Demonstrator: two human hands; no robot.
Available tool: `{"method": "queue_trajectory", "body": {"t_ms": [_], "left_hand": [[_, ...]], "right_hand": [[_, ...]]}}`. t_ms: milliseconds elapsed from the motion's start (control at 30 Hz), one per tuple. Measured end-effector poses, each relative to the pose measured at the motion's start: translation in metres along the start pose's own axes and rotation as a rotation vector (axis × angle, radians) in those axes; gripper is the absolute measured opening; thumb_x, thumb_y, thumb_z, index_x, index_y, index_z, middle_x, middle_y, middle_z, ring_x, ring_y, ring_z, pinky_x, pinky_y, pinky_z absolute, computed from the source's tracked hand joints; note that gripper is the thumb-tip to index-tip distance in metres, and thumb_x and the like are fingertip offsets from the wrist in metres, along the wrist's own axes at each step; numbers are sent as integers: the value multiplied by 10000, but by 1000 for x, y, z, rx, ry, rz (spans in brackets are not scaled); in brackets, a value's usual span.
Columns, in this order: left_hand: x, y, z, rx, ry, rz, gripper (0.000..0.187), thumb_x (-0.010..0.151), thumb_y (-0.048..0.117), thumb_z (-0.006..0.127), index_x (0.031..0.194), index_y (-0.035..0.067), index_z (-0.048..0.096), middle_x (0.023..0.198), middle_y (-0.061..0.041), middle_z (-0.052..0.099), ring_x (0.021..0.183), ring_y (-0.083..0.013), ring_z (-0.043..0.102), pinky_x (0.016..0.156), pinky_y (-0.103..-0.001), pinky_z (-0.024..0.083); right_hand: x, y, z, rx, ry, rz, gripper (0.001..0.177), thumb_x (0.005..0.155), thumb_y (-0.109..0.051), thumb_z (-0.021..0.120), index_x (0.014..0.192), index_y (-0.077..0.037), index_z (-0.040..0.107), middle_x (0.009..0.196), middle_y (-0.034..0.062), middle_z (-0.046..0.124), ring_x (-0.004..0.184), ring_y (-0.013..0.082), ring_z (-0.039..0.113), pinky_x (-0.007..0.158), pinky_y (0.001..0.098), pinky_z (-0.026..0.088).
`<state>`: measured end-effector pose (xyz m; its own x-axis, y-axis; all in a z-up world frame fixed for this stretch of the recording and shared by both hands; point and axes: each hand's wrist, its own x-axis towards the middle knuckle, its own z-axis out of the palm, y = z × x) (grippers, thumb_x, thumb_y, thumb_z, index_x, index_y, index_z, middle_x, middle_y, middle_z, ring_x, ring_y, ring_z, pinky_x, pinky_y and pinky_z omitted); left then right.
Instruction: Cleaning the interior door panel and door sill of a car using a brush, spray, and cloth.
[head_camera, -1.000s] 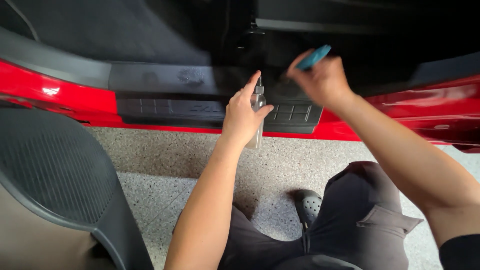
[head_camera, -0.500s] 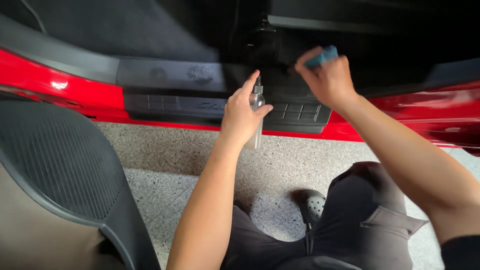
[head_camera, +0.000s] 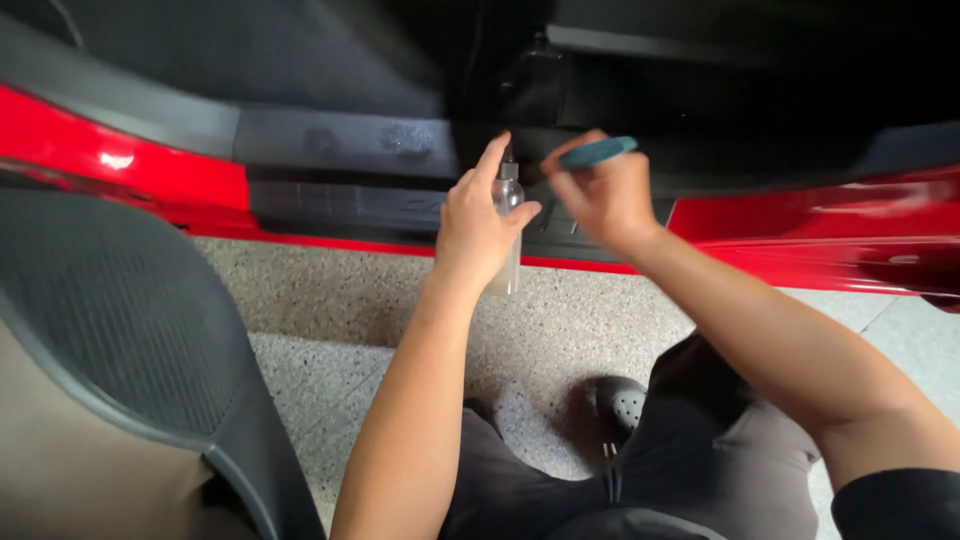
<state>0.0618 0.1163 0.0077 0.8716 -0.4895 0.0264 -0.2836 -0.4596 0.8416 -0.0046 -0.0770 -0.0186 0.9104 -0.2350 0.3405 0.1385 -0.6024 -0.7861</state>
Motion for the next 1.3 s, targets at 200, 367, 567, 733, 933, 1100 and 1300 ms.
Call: {"method": "queue_trajectory", "body": {"t_ms": [200, 367, 567, 733, 933, 1100, 1300], "left_hand": [[-1, -11, -16, -22, 13, -79, 898, 729, 166, 894, 1511, 214, 455, 1103, -158, 710, 1023, -336, 704, 881, -437, 553], [7, -8, -8, -21, -27, -33, 884, 736, 164, 895, 1510, 227, 473, 1097, -162, 720, 1024, -349, 701, 889, -438, 557], [6, -29, -20, -30, 17, -33, 897, 725, 152, 902, 1503, 220, 462, 1095, -160, 719, 1032, -339, 711, 901, -436, 558], [6, -23, -27, -29, 26, -11, 881, 734, 150, 895, 1502, 235, 472, 1102, -151, 725, 1038, -352, 703, 898, -444, 555], [4, -21, -50, 17, 65, -65, 901, 743, 156, 890, 1518, 244, 439, 1084, -168, 689, 1019, -395, 679, 870, -474, 544], [4, -40, -67, 21, 101, -104, 908, 750, 155, 882, 1528, 249, 424, 1091, -161, 680, 1012, -405, 673, 860, -480, 544], [5, -39, -75, -5, 65, -110, 879, 759, 140, 867, 1526, 234, 448, 1081, -159, 692, 1012, -365, 688, 864, -457, 550]], "right_hand": [[-5, 44, -39, -100, 107, 180, 75, 987, -11, 763, 1002, -34, 693, 941, 33, 723, 885, 103, 692, 777, 285, 583], [24, 1, 8, -99, 106, 88, 106, 948, -29, 789, 978, -32, 687, 927, 54, 736, 854, 107, 720, 717, 272, 602], [26, 27, -10, -97, 141, 26, 75, 996, -32, 779, 1033, -27, 714, 964, 71, 729, 858, 132, 708, 710, 280, 569], [35, 4, 7, -30, 163, 190, 92, 989, -79, 774, 1014, -49, 690, 905, 26, 733, 818, 101, 706, 713, 275, 571], [75, -27, 73, -66, 52, 81, 121, 920, -74, 813, 984, -40, 717, 823, 54, 723, 683, 99, 644, 600, 289, 518], [62, -16, 42, -1, 9, 171, 134, 945, -65, 781, 1026, -36, 677, 866, 37, 728, 796, 77, 693, 663, 258, 555], [62, -20, 70, -119, 118, 189, 108, 947, -58, 796, 998, -32, 704, 882, 58, 731, 795, 92, 681, 677, 268, 554]]}}
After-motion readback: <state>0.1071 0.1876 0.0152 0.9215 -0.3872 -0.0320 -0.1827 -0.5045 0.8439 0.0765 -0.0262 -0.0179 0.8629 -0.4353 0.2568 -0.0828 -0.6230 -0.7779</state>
